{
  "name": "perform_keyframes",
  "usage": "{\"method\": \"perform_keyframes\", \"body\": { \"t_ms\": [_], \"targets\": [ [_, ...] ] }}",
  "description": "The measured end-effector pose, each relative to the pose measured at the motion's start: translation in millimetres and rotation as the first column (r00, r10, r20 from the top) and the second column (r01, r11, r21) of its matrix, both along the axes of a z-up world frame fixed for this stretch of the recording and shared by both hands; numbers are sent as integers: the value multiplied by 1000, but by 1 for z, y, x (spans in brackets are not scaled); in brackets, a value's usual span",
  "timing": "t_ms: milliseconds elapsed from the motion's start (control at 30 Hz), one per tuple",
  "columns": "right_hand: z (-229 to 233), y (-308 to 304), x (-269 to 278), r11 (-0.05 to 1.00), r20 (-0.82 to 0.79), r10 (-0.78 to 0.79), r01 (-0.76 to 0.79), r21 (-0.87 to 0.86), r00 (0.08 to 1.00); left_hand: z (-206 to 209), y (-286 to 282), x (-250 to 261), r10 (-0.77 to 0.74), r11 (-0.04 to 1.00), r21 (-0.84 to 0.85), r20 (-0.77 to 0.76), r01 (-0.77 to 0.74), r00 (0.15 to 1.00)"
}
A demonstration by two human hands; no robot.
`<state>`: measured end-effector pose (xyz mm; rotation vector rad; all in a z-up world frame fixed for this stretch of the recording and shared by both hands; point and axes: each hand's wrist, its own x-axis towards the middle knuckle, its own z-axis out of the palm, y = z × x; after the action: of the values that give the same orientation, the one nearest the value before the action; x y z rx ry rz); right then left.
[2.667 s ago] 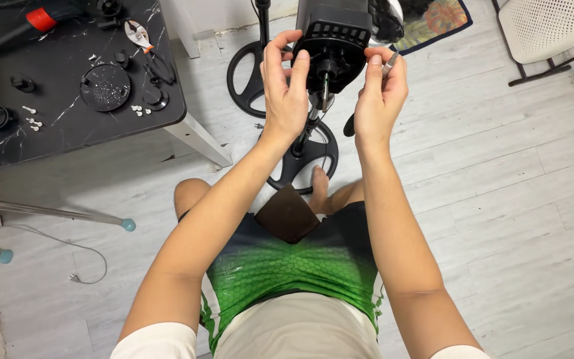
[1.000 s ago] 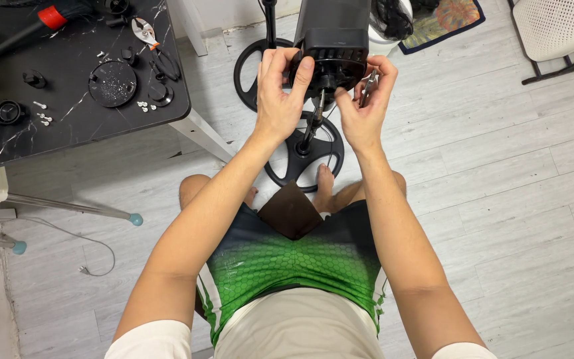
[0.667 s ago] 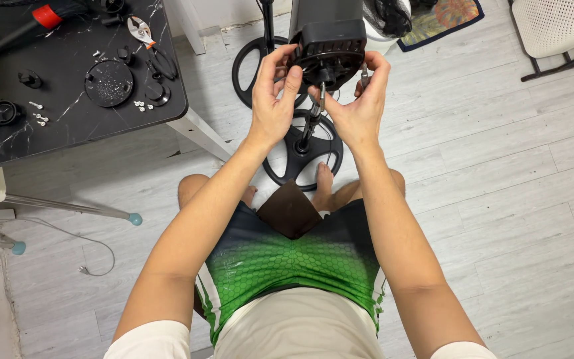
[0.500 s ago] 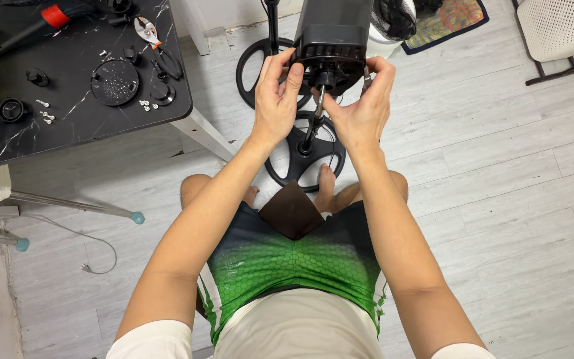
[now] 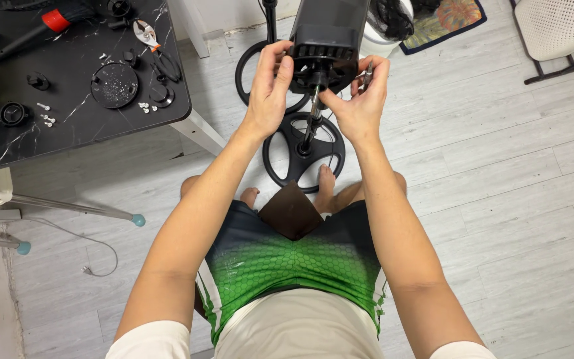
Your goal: The person disassembles a standing fan by removing screws from the motor housing using a screwdriver. They remove the front grille and the motor cover, placing the parts on a nearby table.
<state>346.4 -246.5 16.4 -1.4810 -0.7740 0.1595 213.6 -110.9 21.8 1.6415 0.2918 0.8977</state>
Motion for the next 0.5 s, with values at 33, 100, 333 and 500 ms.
{"method": "perform_keyframes", "body": {
  "t_ms": [33, 100, 333, 500],
  "targets": [
    [0, -1, 4, 998, -4, 48, -48, 28, 999, 1, -1, 1, 1, 999, -39, 5, -1, 1000],
    [-1, -4, 6, 986, -22, 149, -146, 80, 989, -1, -7, -1, 228, 944, 241, 23, -226, 974],
    [5, -15, 7, 970, 27, 230, -232, 77, 973, 11, 27, 23, 274, 942, 178, 89, -286, 958],
    [7, -21, 6, 991, -24, 133, -133, -22, 991, 40, 44, 49, 31, 980, 197, 34, -37, 999]
  ]
}}
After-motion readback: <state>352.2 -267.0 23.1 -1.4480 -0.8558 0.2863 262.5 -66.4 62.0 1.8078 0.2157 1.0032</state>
